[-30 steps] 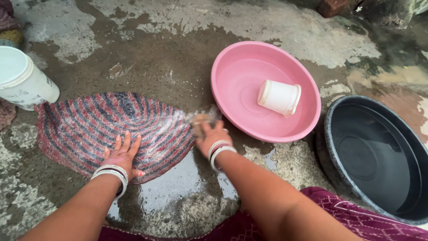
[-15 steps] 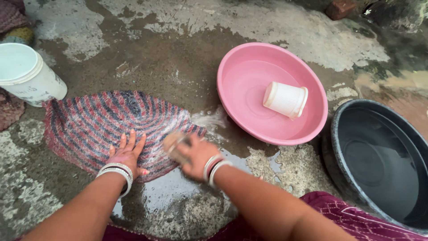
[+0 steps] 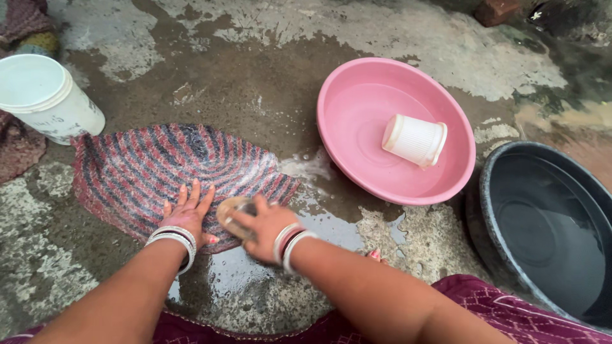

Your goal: The person washes a small mat by hand on a stone floor, first scrubbing it with a brush and soap, then pouring water from a mug, and finally rinsing it in a basin of water.

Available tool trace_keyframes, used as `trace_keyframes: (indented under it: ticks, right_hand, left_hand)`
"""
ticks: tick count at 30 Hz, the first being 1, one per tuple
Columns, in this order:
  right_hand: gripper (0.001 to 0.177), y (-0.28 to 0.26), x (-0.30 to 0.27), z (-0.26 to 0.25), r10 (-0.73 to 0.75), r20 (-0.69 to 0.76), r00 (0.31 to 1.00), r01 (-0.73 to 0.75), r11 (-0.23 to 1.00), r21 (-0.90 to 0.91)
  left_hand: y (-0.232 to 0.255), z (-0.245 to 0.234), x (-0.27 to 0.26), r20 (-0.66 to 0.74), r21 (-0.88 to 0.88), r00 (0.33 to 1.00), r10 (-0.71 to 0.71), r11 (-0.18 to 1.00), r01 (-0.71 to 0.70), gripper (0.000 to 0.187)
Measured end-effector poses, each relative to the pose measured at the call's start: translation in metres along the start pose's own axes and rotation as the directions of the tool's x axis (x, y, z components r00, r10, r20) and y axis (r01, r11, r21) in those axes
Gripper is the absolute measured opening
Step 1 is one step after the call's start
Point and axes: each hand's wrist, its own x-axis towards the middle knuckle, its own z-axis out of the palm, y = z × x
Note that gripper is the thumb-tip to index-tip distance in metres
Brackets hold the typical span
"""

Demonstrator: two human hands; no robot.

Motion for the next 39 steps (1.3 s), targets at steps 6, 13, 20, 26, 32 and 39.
trace_keyframes:
  ticks: [6, 13, 20, 26, 32, 39]
  right_hand:
    - [0.076, 0.089, 0.007, -0.024, 0.581, 0.091, 0.809, -0.588, 0.795, 0.149]
    - [0.066, 0.0, 0.012, -0.013, 0.334, -0.074, 0.94, -0.316, 0.93, 0.186]
    - [0.07, 0.028, 0.012, -0.019, 0.378, 0.104, 0.92, -0.378, 0.926, -0.024]
    - [0.073, 0.074, 0.019, -0.05, 0.653, 0.085, 0.753, -0.658, 0.75, 0.07]
    - [0.077, -0.035, 0.003, -0.016, 0.205, 0.101, 0.974, -0.202, 0.979, -0.037]
    - [0.073, 0.07, 0.023, -0.027, 0.617, 0.056, 0.785, -0.62, 0.779, 0.095]
  left_hand:
    - [-0.001, -0.004, -0.002, -0.008, -0.038, 1.0, 0.013, 0.999, -0.014, 0.122]
    - [0.0, -0.003, -0.003, 0.005, -0.041, 1.0, -0.016, 0.999, 0.016, 0.122]
    - [-0.003, -0.002, -0.008, -0.03, -0.066, 1.0, 0.009, 0.998, -0.011, 0.123]
    - [-0.002, -0.007, -0.008, -0.026, -0.081, 0.999, 0.018, 0.997, -0.02, 0.124]
    - [-0.004, 0.001, -0.001, -0.053, -0.118, 0.999, -0.009, 0.993, 0.002, 0.138]
    - [-0.007, 0.0, -0.005, -0.03, -0.085, 1.0, 0.005, 0.996, -0.007, 0.13]
